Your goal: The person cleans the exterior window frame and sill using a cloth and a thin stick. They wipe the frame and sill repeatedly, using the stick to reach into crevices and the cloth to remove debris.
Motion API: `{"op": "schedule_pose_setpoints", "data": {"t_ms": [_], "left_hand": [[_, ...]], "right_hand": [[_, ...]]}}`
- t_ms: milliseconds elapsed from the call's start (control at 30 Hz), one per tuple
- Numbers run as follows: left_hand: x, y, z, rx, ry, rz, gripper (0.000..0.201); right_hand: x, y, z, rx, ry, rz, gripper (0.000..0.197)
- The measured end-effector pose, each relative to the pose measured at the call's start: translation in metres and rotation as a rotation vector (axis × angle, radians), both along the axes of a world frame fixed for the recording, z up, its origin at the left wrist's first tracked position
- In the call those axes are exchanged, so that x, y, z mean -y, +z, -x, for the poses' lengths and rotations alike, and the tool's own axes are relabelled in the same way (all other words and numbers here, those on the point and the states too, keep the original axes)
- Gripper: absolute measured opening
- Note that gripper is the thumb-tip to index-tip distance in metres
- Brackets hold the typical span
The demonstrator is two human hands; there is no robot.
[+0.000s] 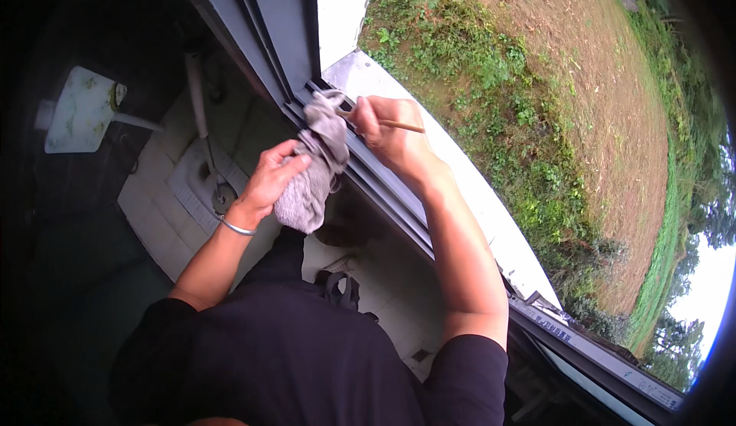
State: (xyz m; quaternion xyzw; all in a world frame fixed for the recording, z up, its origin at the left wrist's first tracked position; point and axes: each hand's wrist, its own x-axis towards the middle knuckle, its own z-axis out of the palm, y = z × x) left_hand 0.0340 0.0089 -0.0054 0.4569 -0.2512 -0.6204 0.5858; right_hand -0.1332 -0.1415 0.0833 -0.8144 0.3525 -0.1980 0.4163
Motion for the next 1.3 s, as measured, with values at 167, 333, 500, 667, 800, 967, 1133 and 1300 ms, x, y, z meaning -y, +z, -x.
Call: {"op": "schedule_pose_setpoints", "data": {"t_ms": [167,333,500,667,800,967,1133,1300], "left_hand": [[-0.001,-0.018,0.01,-0.056,0.151,0.04,0.021],[-0.001,-0.019,-0.003,-0.294,0.272,0.02,0.025],[-0.01,-0.015,0.003,-0.169,0.045,-0.039,0.018],[-0.025,-0.009,0.025,-0.072,0.041,0.082,0.02],[-0.03,-0.011,0.017,-0.085,0.174,0.125,0.02],[-0.019,-0.008,-0.005,-0.084,0.305,0.094,0.018],[-0.023,-0.018,-0.011,-0.007,0.225,0.06,0.018],[-0.022,-0.019,-0.011,0.035,0.183,0.067,0.019]], "right_hand": [[0.001,-0.034,-0.025,0.311,-0.023,-0.141,0.04],[0.001,-0.011,0.009,0.11,-0.003,-0.129,0.038],[-0.014,0.005,0.081,-0.009,-0.093,-0.202,0.038],[-0.051,-0.033,0.105,0.365,-0.311,-0.498,0.041],[-0.058,-0.046,0.047,0.437,-0.195,-0.36,0.038],[-0.047,-0.035,-0.034,0.167,-0.026,0.274,0.02],[-0.033,-0.02,-0.012,0.16,-0.042,0.008,0.027],[-0.032,-0.017,-0.026,0.141,0.026,0.094,0.031]]}}
